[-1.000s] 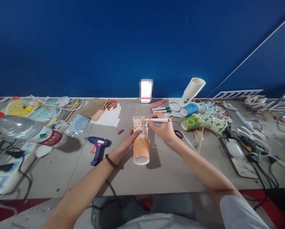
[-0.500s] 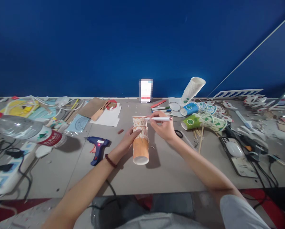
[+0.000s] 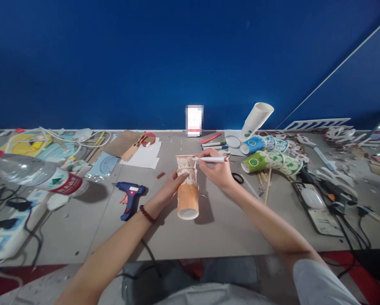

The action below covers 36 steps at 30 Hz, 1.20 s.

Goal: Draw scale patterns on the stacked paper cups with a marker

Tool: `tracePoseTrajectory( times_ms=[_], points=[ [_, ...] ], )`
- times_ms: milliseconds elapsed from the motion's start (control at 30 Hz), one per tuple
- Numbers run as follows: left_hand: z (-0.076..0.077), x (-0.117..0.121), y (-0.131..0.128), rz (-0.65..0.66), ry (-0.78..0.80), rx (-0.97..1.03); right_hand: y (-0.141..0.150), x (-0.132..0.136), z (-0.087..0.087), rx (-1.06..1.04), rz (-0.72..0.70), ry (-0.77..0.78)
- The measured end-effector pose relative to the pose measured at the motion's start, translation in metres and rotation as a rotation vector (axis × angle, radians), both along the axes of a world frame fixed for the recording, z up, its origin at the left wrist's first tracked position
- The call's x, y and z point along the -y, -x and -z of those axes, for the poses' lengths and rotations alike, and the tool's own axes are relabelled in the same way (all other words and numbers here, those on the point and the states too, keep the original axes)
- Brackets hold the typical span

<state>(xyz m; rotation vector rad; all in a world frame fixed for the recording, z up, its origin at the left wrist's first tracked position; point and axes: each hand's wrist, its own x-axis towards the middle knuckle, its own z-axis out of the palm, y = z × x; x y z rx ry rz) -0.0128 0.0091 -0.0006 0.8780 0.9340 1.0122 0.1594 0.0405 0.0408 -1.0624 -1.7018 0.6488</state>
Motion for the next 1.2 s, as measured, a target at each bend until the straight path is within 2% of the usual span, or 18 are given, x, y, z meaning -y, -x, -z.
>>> tracePoseTrajectory(
  times_ms=[267, 533, 800, 1200],
  points=[
    [0.001, 0.000, 0.000, 0.006, 0.038, 0.024, 0.001, 0.002, -0.001, 0.011, -0.023, 0.012],
    [0.004, 0.000, -0.001, -0.014, 0.026, 0.043, -0.001, -0.001, -0.001, -0.131, -0.069, 0.038],
    [0.002, 0.003, -0.003, -0.009, 0.035, 0.126, -0.001, -0.001, 0.000, -0.136, -0.082, 0.029],
    [-0.011, 0.007, -0.006, 0.053, 0.185, 0.185, 0.001, 0.003, -0.006, -0.079, -0.106, 0.074]
  ],
)
